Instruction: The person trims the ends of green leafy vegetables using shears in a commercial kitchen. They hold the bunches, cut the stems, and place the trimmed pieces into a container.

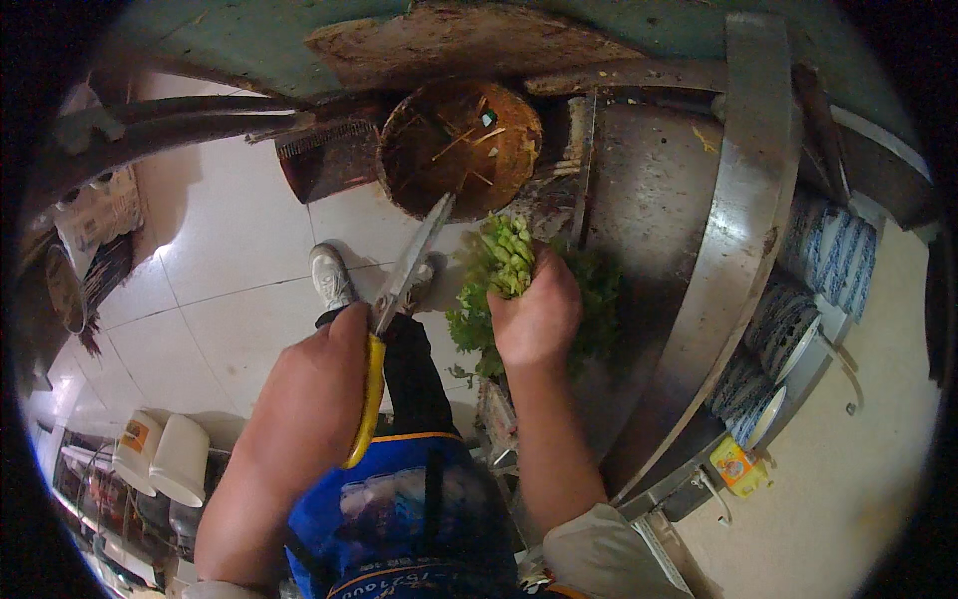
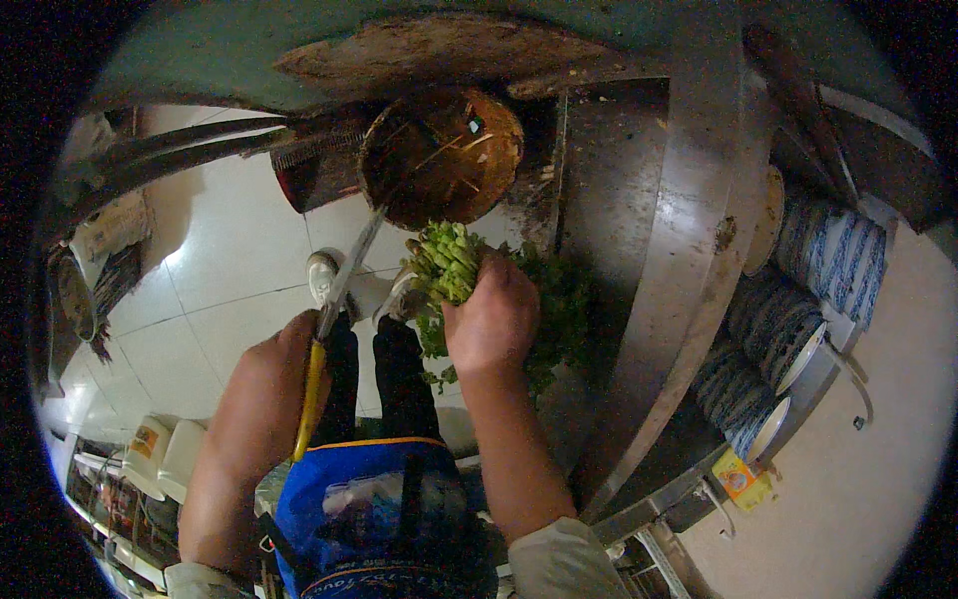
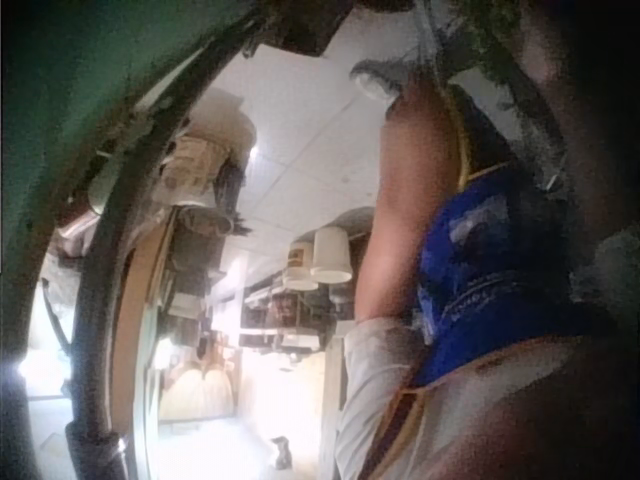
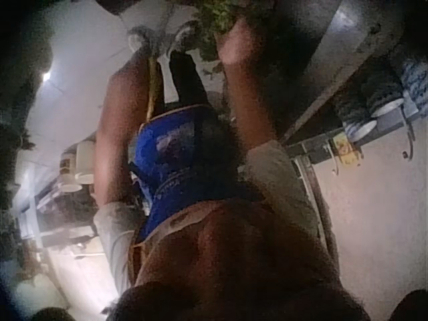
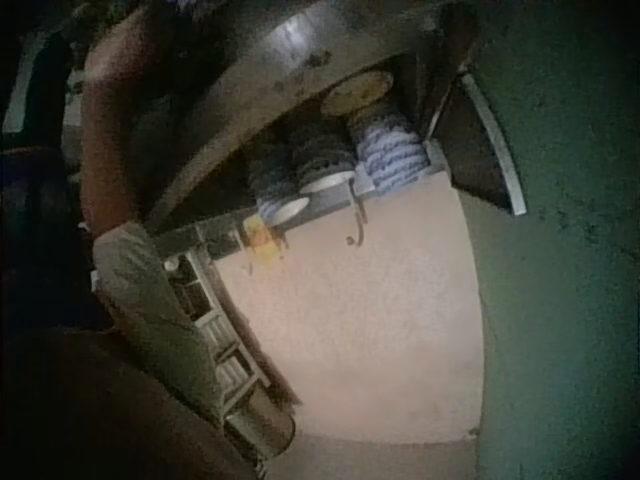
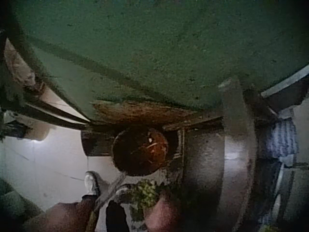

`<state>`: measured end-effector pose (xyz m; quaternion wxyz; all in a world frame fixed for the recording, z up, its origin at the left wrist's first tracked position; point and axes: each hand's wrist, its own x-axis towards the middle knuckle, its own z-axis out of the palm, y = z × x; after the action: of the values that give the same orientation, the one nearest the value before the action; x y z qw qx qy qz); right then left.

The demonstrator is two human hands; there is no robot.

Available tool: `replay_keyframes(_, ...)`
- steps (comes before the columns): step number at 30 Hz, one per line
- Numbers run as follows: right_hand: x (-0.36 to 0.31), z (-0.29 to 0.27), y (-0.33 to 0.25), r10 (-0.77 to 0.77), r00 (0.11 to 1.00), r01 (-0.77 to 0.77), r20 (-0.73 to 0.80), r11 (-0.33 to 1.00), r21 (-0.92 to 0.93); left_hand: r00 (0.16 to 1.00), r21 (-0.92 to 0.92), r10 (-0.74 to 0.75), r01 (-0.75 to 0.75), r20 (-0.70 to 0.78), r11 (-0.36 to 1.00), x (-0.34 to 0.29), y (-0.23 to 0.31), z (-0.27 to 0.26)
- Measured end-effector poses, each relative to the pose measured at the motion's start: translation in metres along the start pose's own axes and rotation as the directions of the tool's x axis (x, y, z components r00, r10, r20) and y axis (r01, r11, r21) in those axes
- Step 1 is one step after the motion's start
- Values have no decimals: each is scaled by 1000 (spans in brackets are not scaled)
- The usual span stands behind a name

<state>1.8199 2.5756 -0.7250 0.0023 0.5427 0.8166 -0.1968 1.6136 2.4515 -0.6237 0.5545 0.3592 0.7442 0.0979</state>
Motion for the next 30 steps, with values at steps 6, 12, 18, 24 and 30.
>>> replay_keyframes(6,2,-2,-5,11,1000,-10,-4,1000,25,987,87,-20,7,157,996,-11,6,1)
replay_keyframes(12,0,-5,-9,-33,996,36,-79,999,30,988,74,47,-58,144,996,-10,6,-1)
replay_keyframes(18,2,0,-5,-31,995,34,-93,999,36,991,58,13,-21,136,998,-13,9,-3)
replay_keyframes(24,0,2,-2,-26,996,32,-86,997,75,985,-20,102,-100,136,995,-15,10,1)
replay_keyframes(30,-1,4,-3,-79,977,85,-199,996,22,987,-52,67,-60,143,997,-15,10,3)
